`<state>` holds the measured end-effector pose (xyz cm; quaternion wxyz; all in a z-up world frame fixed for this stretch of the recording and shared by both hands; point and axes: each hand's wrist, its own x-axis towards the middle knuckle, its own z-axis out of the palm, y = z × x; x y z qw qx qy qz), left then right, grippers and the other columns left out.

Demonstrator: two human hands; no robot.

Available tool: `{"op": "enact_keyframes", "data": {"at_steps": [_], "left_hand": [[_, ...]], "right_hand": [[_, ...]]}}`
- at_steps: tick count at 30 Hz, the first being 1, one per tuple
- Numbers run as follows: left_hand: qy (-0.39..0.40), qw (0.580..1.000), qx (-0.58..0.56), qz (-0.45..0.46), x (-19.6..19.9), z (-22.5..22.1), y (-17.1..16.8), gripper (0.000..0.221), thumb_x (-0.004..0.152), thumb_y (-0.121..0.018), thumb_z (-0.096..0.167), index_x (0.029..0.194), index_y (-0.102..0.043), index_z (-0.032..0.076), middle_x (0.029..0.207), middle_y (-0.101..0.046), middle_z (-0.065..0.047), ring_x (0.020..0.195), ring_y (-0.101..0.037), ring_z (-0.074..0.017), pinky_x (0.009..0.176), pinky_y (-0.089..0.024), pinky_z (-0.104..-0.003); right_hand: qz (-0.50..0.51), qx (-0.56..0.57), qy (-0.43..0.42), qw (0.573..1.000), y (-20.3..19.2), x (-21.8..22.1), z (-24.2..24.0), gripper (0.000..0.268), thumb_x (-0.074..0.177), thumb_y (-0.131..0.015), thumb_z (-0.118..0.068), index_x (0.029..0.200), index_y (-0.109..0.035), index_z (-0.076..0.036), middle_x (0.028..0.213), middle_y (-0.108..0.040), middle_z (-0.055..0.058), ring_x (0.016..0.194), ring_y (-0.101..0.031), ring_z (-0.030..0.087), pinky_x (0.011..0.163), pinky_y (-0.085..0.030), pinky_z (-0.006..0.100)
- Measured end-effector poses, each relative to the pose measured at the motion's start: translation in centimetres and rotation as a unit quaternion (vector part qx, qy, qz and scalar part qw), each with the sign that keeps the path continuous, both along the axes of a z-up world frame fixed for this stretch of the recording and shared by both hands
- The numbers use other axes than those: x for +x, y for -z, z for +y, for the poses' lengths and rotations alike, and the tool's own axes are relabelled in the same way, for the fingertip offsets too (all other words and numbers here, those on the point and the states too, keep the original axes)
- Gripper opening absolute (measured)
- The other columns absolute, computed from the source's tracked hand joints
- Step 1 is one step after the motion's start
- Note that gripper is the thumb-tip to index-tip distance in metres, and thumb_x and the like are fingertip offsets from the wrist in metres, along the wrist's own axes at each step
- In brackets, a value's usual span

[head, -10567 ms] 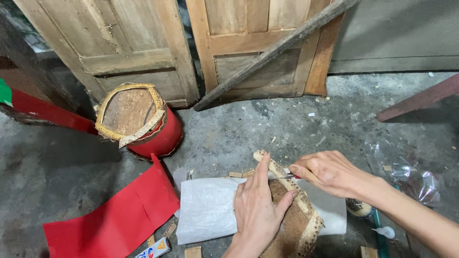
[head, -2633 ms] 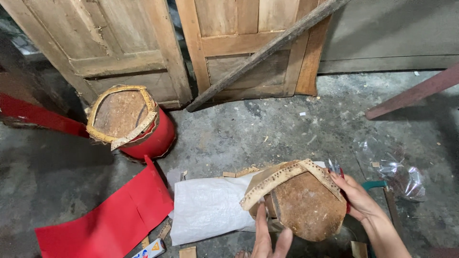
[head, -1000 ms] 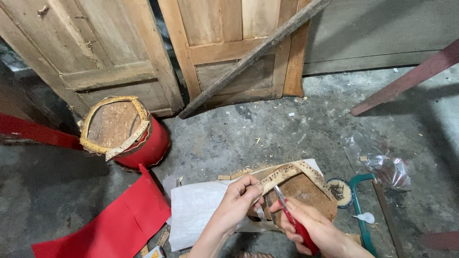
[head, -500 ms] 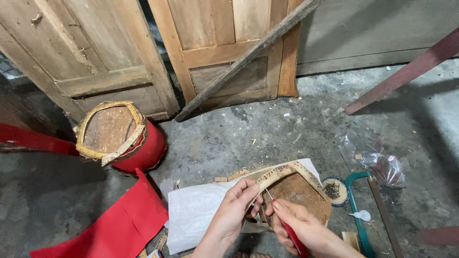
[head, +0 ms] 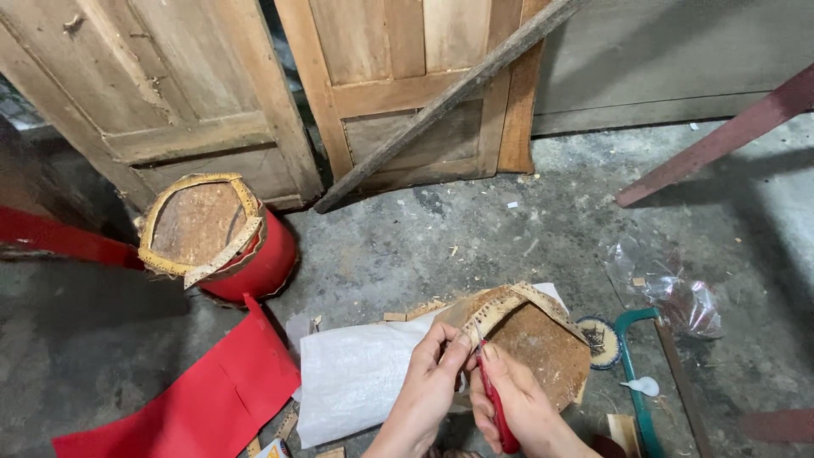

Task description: The person attaches a decorative band to the rim of a drum by applying glue and trimming the material with scissors.

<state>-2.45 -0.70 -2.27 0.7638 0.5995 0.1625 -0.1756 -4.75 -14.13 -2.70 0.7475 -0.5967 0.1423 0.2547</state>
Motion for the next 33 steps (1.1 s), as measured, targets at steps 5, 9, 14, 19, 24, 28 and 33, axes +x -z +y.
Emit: {"op": "enact_keyframes", "data": {"at_steps": [5,9,14,19,24,28,33], "left_hand": [[0.012,0.999,-0.016,0.033,0.1,0.1,-0.1,0.02,0.105,-0.061,0.014,0.086,-0.057,0.01,0.076,-0.061,-0.005,0.071,-0.052,-0.0121,0.069,-0.042,-0.025],[0.011,0.999,-0.012,0.031,0.0,0.1,0.7,0.02,0.105,-0.063,0.014,0.085,-0.057,0.011,0.07,-0.056,-0.003,0.059,-0.042,-0.0104,0.057,-0.032,-0.025],[0.01,0.999,-0.012,0.049,0.0,-0.1,0.0,0.021,0.103,-0.064,0.015,0.083,-0.059,0.011,0.067,-0.062,-0.006,0.063,-0.051,-0.0108,0.064,-0.04,-0.025],[0.008,0.998,-0.009,0.057,0.0,-0.2,0.0,0.021,0.103,-0.063,0.013,0.083,-0.06,0.011,0.066,-0.062,-0.006,0.062,-0.049,-0.0097,0.061,-0.037,-0.024],[-0.003,0.997,-0.028,0.069,-0.2,-0.3,0.4,0.02,0.103,-0.065,0.014,0.083,-0.062,0.011,0.066,-0.06,-0.005,0.063,-0.048,-0.0089,0.062,-0.036,-0.023],[-0.007,0.998,-0.008,0.059,-0.2,-0.3,0.6,0.02,0.103,-0.066,0.017,0.083,-0.061,0.014,0.068,-0.052,0.0,0.066,-0.044,-0.0083,0.065,-0.033,-0.024],[-0.004,0.998,-0.036,0.06,-0.2,-0.3,-0.5,0.021,0.105,-0.064,0.017,0.085,-0.059,0.013,0.071,-0.059,-0.004,0.069,-0.05,-0.0106,0.07,-0.038,-0.024]], "right_hand": [[0.011,0.063,0.05,0.997,1.0,0.0,0.1,0.039,0.109,-0.044,-0.034,0.09,-0.048,-0.001,0.054,-0.039,0.013,0.029,-0.034,0.02,0.02,-0.034,0.035],[0.006,-0.037,-0.02,0.999,-0.3,0.2,-0.1,0.072,0.107,-0.035,-0.048,0.059,-0.051,0.003,0.037,-0.043,0.018,0.024,-0.04,0.027,0.025,-0.032,0.035],[0.021,-0.048,0.016,0.999,0.6,0.1,0.0,0.059,0.107,-0.036,-0.044,0.083,-0.056,0.006,0.044,-0.042,0.014,0.026,-0.039,0.024,0.021,-0.038,0.04],[-0.017,-0.024,0.012,0.999,1.2,-0.1,-0.2,0.047,0.108,-0.037,-0.037,0.089,-0.053,0.002,0.047,-0.039,0.011,0.026,-0.038,0.022,0.019,-0.037,0.037],[-0.018,-0.042,0.006,0.999,0.6,-0.1,-0.1,0.05,0.108,-0.036,-0.038,0.084,-0.052,0.002,0.048,-0.038,0.011,0.027,-0.036,0.022,0.021,-0.039,0.038],[-0.017,-0.04,0.012,0.999,0.9,0.0,0.1,0.058,0.108,-0.037,-0.042,0.07,-0.048,0.0,0.044,-0.033,0.009,0.025,-0.033,0.022,0.019,-0.035,0.038],[0.006,-0.06,0.009,0.998,0.2,0.3,0.1,0.066,0.108,-0.038,-0.046,0.06,-0.045,-0.001,0.042,-0.029,0.009,0.025,-0.031,0.022,0.02,-0.033,0.038]]}}
